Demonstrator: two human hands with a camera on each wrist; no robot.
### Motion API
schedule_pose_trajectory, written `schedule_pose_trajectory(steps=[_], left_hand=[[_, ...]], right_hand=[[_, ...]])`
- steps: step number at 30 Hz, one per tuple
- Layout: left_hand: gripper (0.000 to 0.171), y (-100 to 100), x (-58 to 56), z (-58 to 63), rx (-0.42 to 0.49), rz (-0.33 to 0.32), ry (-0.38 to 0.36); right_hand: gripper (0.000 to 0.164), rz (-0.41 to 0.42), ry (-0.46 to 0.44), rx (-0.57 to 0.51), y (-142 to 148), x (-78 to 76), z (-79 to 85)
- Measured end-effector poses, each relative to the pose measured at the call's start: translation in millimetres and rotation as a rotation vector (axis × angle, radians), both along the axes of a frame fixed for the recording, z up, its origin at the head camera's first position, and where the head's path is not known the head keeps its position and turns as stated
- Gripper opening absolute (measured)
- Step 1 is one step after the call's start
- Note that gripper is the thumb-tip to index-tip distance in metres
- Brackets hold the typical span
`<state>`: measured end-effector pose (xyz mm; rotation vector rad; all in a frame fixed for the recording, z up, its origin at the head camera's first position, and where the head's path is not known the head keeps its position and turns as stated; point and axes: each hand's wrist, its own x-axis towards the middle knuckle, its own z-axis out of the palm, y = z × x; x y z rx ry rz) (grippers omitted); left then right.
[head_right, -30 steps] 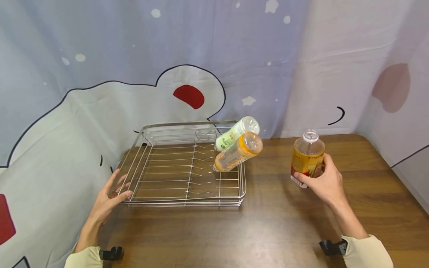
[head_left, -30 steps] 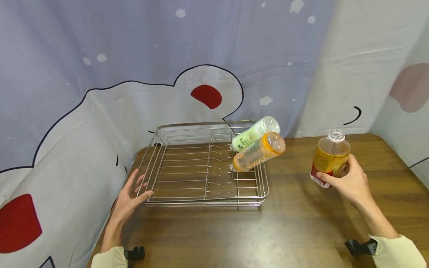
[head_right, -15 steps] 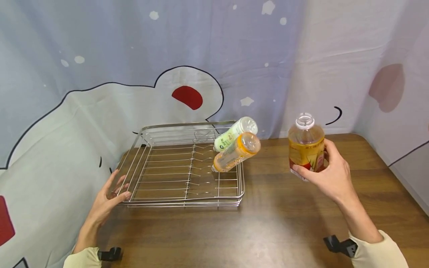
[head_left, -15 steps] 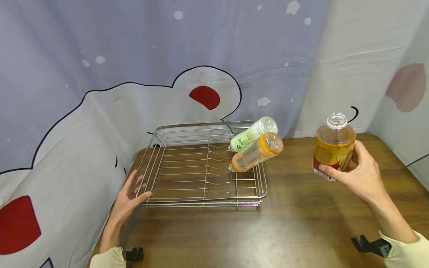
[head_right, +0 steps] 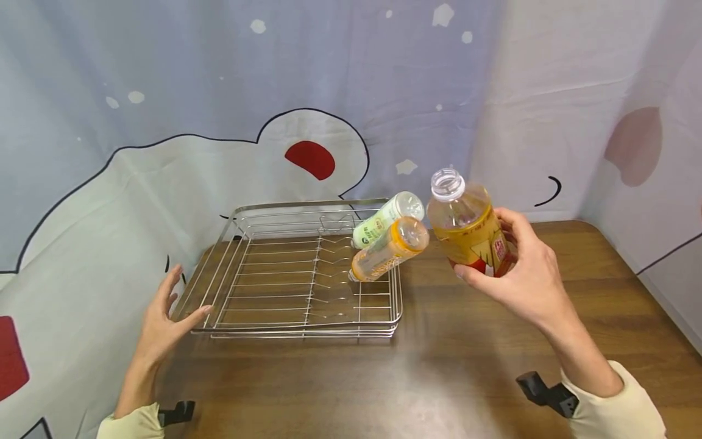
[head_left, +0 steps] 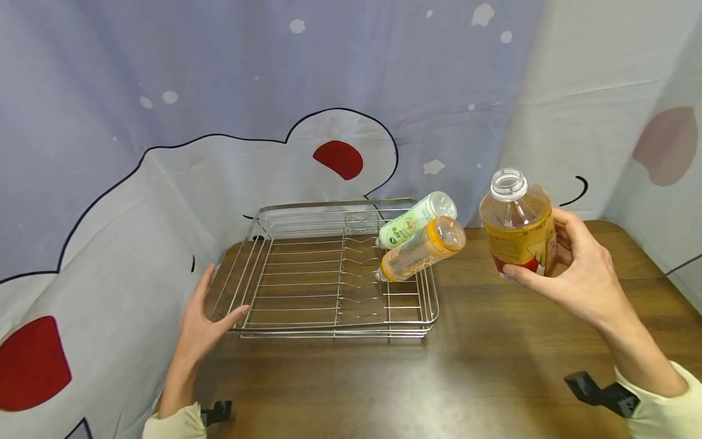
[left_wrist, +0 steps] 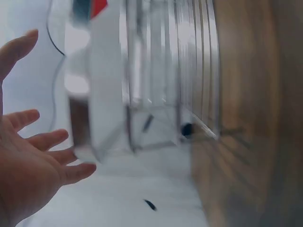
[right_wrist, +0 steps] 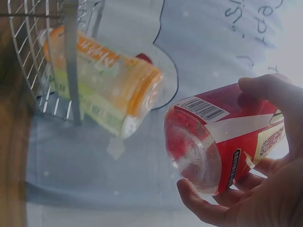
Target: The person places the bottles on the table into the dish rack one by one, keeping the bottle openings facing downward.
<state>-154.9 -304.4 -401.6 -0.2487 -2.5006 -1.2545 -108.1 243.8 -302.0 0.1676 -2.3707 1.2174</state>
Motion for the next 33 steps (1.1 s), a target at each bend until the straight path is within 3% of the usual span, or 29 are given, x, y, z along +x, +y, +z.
schedule_pose_trajectory(steps=[3,7,11,22,29,33], left_hand=[[0.105,12.7,0.9,10.6,-0.031,-0.009,0.097],[0.105,30.6,1.6,20.7,-0.043,-0.07,0.22],[0.106,49.3,1.8,24.7,-0.045,-0.142,0.282],[0.103,95.2,2.5,24.4,0.003,-0.347,0.353],[0.099,119.3,8.0,29.7,0.067,-0.45,0.312],[0.098,130.0,11.2,35.0,0.104,-0.497,0.325]], right_hand=[[0.089,0.007,0.019,0.023,-6.9,0.5,4.4],[0.088,0.018,0.042,0.06,-14.4,-0.6,7.7],[0.086,0.034,0.052,0.097,-21.7,-1.5,9.2],[0.082,0.143,0.125,0.167,-40.9,-4.5,10.8],[0.08,0.194,0.155,0.267,-56.9,-7.2,5.9],[0.08,0.219,0.168,0.312,-63.8,-8.7,1.8]])
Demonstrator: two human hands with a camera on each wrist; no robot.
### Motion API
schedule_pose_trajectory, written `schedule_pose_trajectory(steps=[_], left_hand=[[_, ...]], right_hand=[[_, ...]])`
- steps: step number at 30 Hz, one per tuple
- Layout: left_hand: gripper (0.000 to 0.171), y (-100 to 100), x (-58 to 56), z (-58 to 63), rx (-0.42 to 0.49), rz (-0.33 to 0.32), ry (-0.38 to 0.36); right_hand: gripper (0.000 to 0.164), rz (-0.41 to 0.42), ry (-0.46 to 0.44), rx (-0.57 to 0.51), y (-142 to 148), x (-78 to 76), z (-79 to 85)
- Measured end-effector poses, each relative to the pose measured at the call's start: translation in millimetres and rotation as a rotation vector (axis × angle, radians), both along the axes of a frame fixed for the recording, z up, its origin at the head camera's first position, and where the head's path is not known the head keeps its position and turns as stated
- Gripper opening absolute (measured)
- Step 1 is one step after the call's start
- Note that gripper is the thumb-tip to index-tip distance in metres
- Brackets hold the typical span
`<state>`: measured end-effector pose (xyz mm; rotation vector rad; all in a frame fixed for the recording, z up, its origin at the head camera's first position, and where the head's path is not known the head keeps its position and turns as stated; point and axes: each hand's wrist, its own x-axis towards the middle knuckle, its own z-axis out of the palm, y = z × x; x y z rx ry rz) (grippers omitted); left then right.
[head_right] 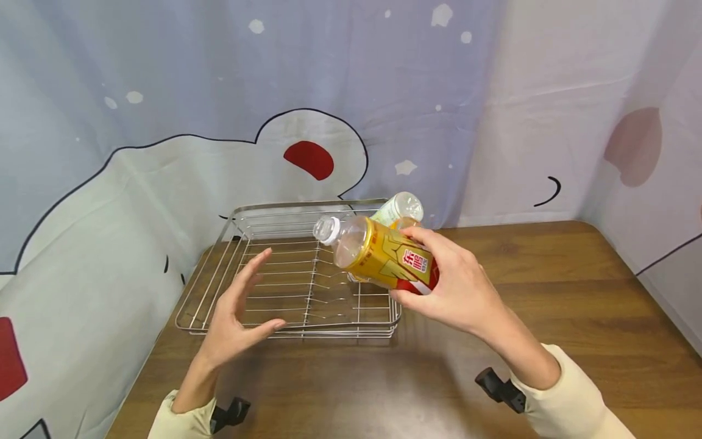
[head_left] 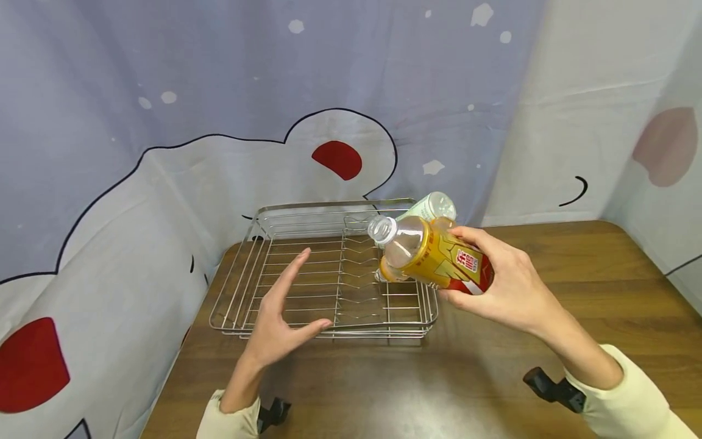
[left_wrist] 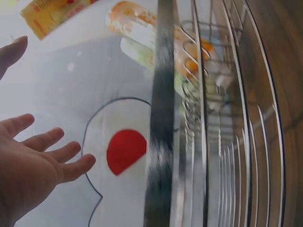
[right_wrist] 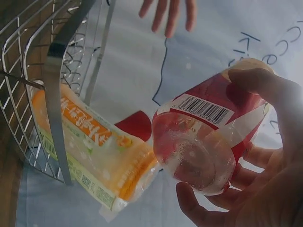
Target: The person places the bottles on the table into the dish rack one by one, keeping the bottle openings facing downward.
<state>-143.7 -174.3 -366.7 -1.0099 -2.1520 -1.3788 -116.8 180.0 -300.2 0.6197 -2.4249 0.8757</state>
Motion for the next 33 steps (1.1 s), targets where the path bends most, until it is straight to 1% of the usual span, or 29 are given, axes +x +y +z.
schedule_pose_trajectory(steps=[3,7,10,13,16,18,26,29,33], left_hand=[[0.096,7.1,1.7,3.7,0.053,-0.07,0.004],[0.094,17.1,3.7,8.1,0.134,-0.191,-0.003],[0.095,23.7,4.6,10.6,0.175,-0.276,-0.032],[0.096,28.4,5.4,11.3,0.194,-0.328,-0.074],[0.097,32.4,5.7,10.7,0.2,-0.352,-0.101],[0.096,35.0,5.3,9.6,0.204,-0.361,-0.102],[0.09,42.9,5.9,5.2,0.227,-0.406,-0.053],[0.089,45.0,6.5,4.4,0.223,-0.409,-0.057],[0.087,46.3,6.8,2.4,0.216,-0.392,-0.081]], right_hand=[[0.081,0.017,-0.007,0.029,-3.9,-1.3,-2.8],[0.08,0.024,-0.059,0.083,-9.1,-0.1,-3.2],[0.078,0.021,-0.096,0.141,-12.9,1.0,-2.8],[0.077,0.018,-0.11,0.196,-16.1,1.7,-3.2],[0.077,0.017,-0.107,0.237,-18.6,2.0,-4.8],[0.077,0.02,-0.098,0.255,-19.9,1.7,-6.2],[0.074,0.036,-0.058,0.329,-27.0,2.2,-8.4],[0.074,0.038,-0.046,0.352,-29.8,2.0,-9.4],[0.074,0.035,-0.043,0.378,-32.3,2.8,-9.8]])
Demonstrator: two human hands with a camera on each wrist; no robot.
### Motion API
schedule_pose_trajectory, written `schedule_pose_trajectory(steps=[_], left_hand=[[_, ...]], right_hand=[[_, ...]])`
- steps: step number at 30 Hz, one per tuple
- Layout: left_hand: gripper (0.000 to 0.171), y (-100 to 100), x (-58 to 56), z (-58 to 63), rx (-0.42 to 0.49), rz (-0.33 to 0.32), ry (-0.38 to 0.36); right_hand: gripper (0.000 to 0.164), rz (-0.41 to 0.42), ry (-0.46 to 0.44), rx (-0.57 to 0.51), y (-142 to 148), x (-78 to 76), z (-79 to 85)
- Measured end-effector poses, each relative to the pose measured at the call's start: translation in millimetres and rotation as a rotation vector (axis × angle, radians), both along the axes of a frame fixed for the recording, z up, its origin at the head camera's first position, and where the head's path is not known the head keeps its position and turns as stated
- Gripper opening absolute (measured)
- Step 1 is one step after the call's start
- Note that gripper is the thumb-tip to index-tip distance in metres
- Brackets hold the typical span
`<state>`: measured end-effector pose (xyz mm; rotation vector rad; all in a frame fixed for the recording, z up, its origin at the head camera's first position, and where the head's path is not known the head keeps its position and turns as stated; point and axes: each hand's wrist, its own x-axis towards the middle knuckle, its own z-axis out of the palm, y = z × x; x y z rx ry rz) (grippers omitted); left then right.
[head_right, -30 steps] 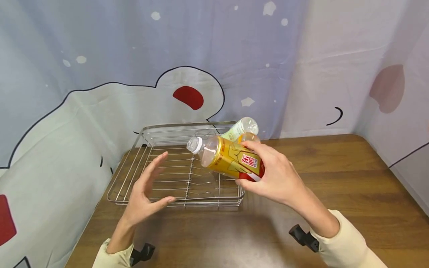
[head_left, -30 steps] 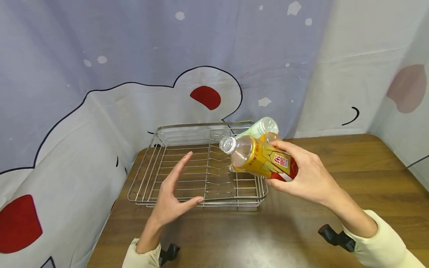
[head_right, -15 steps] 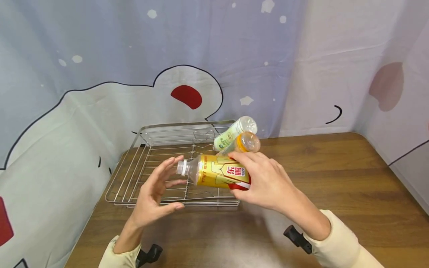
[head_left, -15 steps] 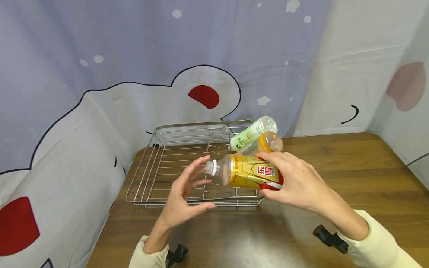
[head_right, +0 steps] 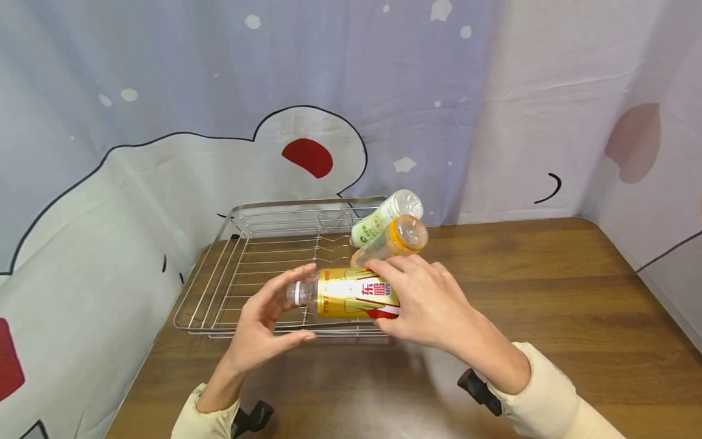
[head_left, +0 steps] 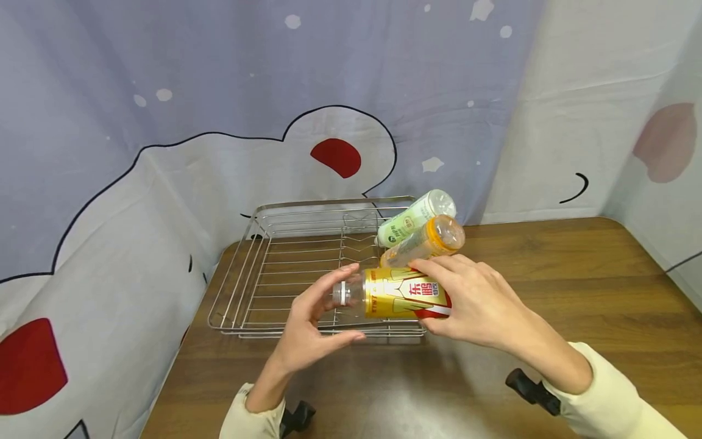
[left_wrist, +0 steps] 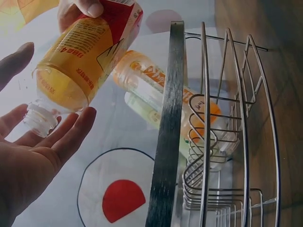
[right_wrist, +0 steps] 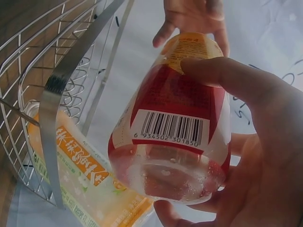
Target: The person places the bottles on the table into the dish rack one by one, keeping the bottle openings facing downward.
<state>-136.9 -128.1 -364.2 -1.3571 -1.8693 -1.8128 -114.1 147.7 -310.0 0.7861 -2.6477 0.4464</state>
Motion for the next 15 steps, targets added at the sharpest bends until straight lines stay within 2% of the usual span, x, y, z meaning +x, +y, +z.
schedule_pose_trajectory(steps=[7,12,15], left_hand=[[0.082,1.8,-1.8,-4.3,0.008,0.039,-0.003],[0.076,3.4,-2.4,-7.7,-0.024,0.107,0.036],[0.071,4.0,-3.0,-9.0,-0.025,0.125,0.045]], right_hand=[[0.077,-0.002,0.014,0.043,-4.5,1.1,1.1],[0.077,-0.001,0.027,0.064,-7.3,2.2,0.3],[0.076,0.009,0.025,0.07,-9.2,3.2,0.1]])
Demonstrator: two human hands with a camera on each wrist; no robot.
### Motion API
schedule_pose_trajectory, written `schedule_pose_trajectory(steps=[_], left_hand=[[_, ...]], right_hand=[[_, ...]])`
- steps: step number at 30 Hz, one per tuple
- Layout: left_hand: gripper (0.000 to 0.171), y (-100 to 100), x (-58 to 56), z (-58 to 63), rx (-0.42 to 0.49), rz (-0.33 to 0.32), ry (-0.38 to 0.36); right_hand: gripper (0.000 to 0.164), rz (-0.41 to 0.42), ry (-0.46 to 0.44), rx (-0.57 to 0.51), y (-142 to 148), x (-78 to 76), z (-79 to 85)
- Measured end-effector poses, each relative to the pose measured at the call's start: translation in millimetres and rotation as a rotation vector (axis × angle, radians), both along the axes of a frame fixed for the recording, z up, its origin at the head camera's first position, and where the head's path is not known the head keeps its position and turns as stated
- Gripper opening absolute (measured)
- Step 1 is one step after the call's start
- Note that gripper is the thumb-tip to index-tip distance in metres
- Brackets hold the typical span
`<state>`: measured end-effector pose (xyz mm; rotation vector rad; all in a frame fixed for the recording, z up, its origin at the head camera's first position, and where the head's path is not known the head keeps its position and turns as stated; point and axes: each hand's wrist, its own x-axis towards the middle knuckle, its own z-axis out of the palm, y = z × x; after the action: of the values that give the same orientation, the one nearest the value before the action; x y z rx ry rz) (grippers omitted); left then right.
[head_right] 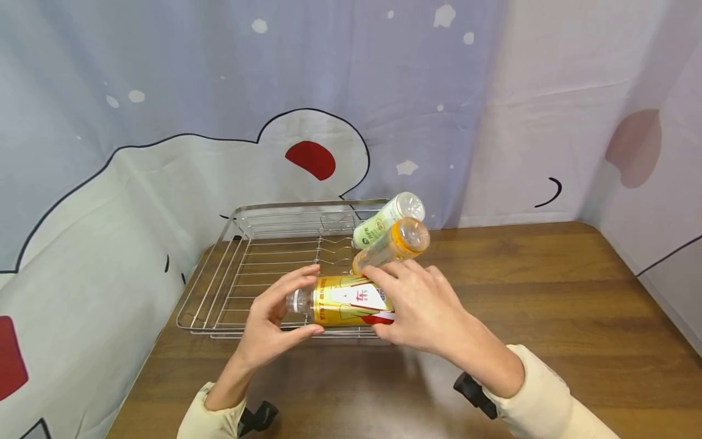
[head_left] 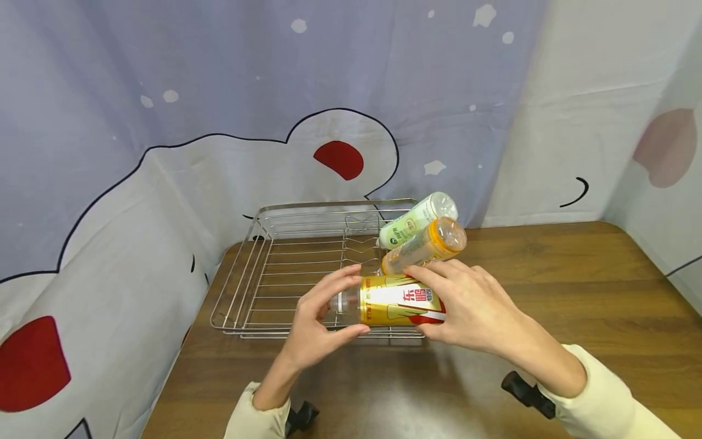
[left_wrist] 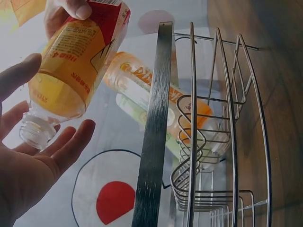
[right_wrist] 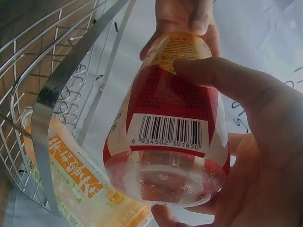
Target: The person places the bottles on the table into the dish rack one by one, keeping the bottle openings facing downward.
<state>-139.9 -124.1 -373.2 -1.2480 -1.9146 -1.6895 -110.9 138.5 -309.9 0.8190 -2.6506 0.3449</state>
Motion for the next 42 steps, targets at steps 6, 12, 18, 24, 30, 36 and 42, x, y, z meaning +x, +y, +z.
schedule_pose_trajectory(steps=[6,12,18,24,30,36,42], left_hand=[[0.065,3.6,-0.7,0.5,-0.018,0.006,0.006],[0.062,3.2,-0.6,0.5,0.024,-0.019,-0.042],[0.063,0.5,0.1,0.0,0.126,-0.067,-0.107],[0.058,2.4,1.9,-2.4,0.21,-0.109,-0.179],[0.053,14.9,4.0,-10.3,0.284,-0.169,-0.21],[0.055,25.2,6.4,-15.6,0.295,-0.19,-0.207],[0.06,28.5,7.8,-18.2,0.274,-0.179,-0.199]], right_hand=[[0.076,0.019,0.016,0.006,-2.0,-0.4,-0.4],[0.082,0.012,-0.034,-0.046,0.4,0.9,0.1],[0.099,0.032,-0.175,-0.237,16.7,2.8,1.6],[0.105,0.136,-0.289,-0.603,44.4,6.1,-15.7],[0.1,0.335,-0.504,-1.04,53.4,10.5,-44.4],[0.092,0.454,-0.581,-1.243,55.6,10.3,-57.9],[0.087,0.453,-0.569,-1.271,55.8,10.1,-53.9]])
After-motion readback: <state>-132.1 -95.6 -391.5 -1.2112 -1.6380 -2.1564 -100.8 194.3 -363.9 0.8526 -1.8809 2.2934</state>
